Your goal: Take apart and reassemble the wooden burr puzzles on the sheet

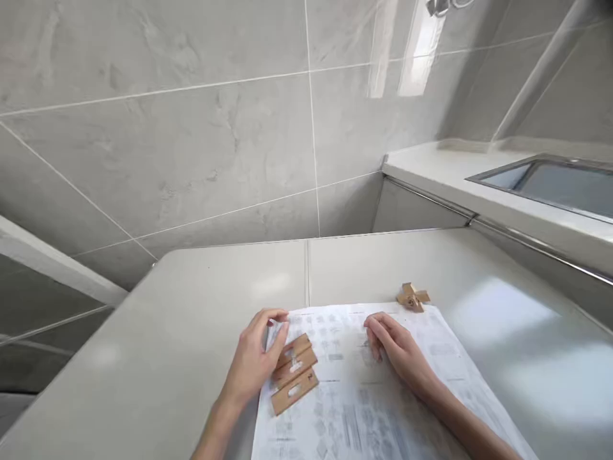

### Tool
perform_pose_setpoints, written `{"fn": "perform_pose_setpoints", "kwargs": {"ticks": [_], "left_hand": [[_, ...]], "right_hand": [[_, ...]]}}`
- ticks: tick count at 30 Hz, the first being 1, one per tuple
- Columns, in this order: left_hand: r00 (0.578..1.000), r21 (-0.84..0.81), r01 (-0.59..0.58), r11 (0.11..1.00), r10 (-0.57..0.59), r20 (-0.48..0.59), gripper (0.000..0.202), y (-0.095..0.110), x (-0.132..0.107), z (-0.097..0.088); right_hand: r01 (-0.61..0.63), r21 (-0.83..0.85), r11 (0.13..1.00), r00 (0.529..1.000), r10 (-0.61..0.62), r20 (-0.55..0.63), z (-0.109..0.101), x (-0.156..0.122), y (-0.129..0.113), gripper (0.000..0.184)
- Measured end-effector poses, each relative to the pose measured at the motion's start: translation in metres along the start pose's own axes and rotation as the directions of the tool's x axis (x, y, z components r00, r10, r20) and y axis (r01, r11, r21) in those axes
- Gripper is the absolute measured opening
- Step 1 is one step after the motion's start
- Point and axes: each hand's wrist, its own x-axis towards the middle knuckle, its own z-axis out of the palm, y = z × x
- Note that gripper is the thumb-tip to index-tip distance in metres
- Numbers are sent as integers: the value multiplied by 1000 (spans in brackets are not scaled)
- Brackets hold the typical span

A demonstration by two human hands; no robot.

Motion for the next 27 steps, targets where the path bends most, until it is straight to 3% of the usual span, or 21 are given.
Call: {"fn": "perform_pose_setpoints", "kwargs": {"ticks": [3, 6, 9, 13, 19, 27], "left_hand": [[994, 53, -20, 998, 14, 112, 23, -10, -27, -5], [983, 123, -59, 991, 36, 181, 37, -18, -51, -5], [981, 173, -46, 984, 12, 193, 51, -23, -69, -1], [988, 183, -27, 983, -2, 154, 54, -24, -81, 7], [995, 163, -54, 985, 40, 90, 50, -20, -80, 24], [972, 140, -182, 973, 157, 177, 57, -2, -42, 57]], "right_hand": [[2, -20, 1000, 999, -1, 38, 5, -2, 0, 46], [10, -59, 998, 997, -5, 80, 7, -6, 1, 45], [17, -105, 994, 995, -6, 104, 7, -10, 1, 42], [19, -146, 989, 993, -2, 115, 5, -12, -1, 41], [38, -181, 983, 992, -16, 125, 6, -12, -2, 39], [76, -230, 970, 989, -45, 138, 6, -11, -2, 35]]}}
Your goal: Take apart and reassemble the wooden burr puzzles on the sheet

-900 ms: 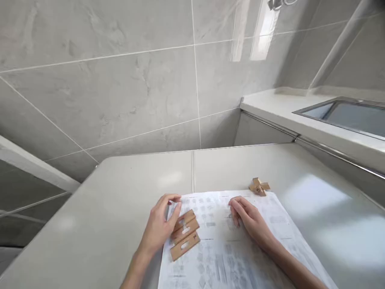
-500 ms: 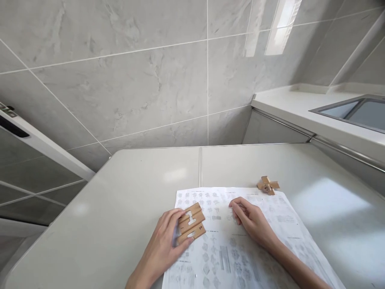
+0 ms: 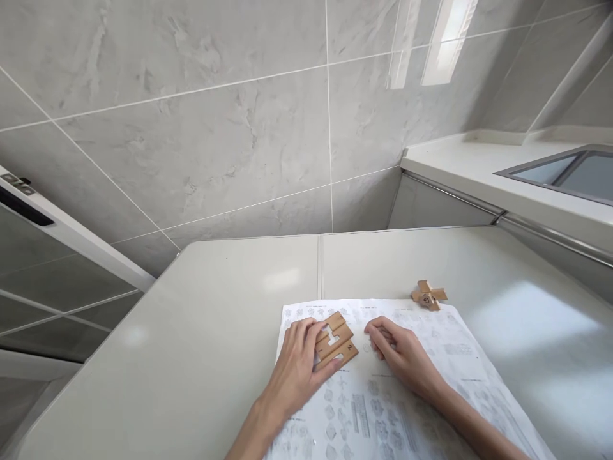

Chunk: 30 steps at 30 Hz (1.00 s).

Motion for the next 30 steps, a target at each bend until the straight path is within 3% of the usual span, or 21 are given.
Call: {"fn": "perform_pose_setpoints", "kwargs": {"ticks": [3, 7, 12, 17, 24, 30], "left_hand": [[999, -27, -49, 998, 49, -7, 50, -1, 24, 0], [999, -26, -39, 999, 38, -21, 10, -14, 49, -5], [999, -42, -50, 998, 50, -2, 24, -24, 61, -5], [999, -109, -40, 993, 41, 6, 27, -25, 65, -6], [995, -279, 100, 955, -96, 28, 30, -20, 64, -15], [976, -536, 219, 815, -192, 105, 39, -17, 57, -16]], "right_hand": [[17, -33, 999, 1000, -17, 7, 0, 0, 0, 36], [55, -75, 996, 998, -55, 10, 2, -2, -2, 29], [256, -152, 955, 961, -235, 148, 4, -3, -8, 6], [392, -258, 883, 911, -334, 242, 6, -2, -7, 16], [437, -253, 863, 895, -391, 212, 8, -3, -8, 20], [401, -288, 870, 912, -350, 213, 10, -5, -2, 21]]}}
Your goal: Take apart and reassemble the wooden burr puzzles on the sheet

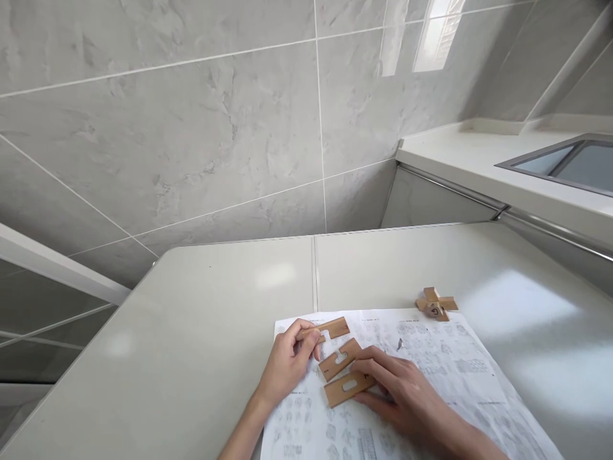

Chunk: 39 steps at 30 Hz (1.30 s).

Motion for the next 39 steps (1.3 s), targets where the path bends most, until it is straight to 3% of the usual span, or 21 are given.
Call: {"fn": "perform_pose_setpoints", "kwargs": {"ticks": [5, 8, 10, 13, 16, 21, 24, 25, 30, 39], "left_hand": [[999, -204, 25, 979, -31, -26, 41, 3, 0, 0], [999, -296, 23, 955, -33, -30, 41, 4, -1, 0], [999, -350, 25, 936, -33, -17, 41, 4, -2, 1], [999, -410, 46, 911, -36, 31, 40, 6, -4, 2], [986, -508, 99, 856, -18, 163, 35, 9, -7, 4], [884, -593, 229, 772, 91, 459, 32, 15, -18, 19], [806, -629, 283, 724, 177, 565, 33, 16, -27, 38], [798, -637, 291, 713, 186, 573, 33, 15, -29, 45], [847, -621, 318, 716, 79, 525, 38, 11, -36, 69], [891, -665, 319, 675, 24, 453, 38, 5, -35, 78]], "right_hand": [[-36, -27, 999, 995, 38, 90, 1, -1, 1, 22], [-48, -7, 999, 992, 48, 113, 1, 1, -1, 7], [-57, 24, 998, 992, 54, 113, 0, 2, -3, 15], [-139, 111, 984, 988, 130, 85, -3, 2, -3, 18], [-274, 224, 935, 961, 273, 39, -7, 2, -1, 22], [-353, 415, 839, 914, 404, -40, -10, 5, 3, 39], [-355, 487, 798, 904, 426, -41, -12, 7, 2, 42], [-353, 496, 793, 902, 429, -43, -12, 8, 2, 43], [-365, 515, 776, 899, 438, -24, -17, 8, -2, 49], [-368, 516, 774, 887, 458, -54, -17, 9, -2, 55]]}}
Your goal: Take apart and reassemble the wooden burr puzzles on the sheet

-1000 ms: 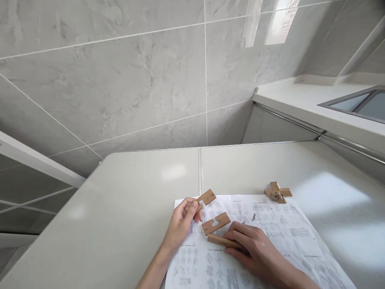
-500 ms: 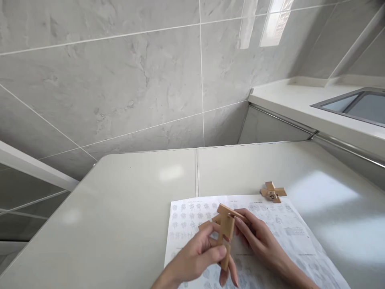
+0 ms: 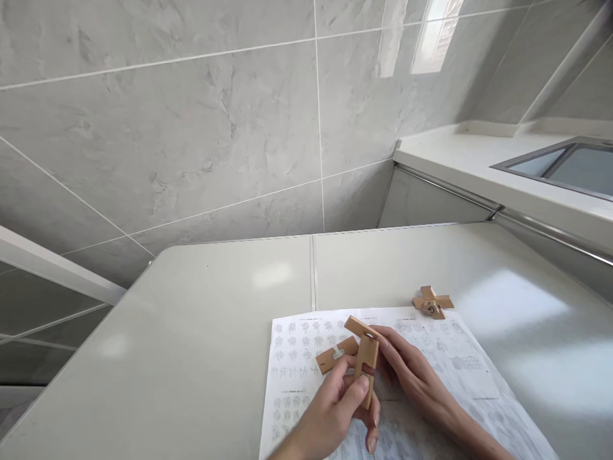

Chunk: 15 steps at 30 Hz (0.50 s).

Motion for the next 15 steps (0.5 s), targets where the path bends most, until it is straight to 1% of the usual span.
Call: {"fn": "perform_pose_setpoints", "kwargs": {"ticks": [5, 11, 15], "left_hand": [[999, 22, 7, 1000, -6, -33, 45, 0, 0, 1], [999, 37, 19, 999, -18, -44, 46, 5, 0, 3], [997, 52, 33, 998, -30, -65, 47, 5, -1, 4]], "right_hand": [[20, -9, 1000, 1000, -20, -22, 0, -1, 2, 55], [74, -52, 996, 995, -77, -64, 0, -1, 5, 50], [117, -72, 991, 990, -121, -66, 0, -2, 4, 45]]}}
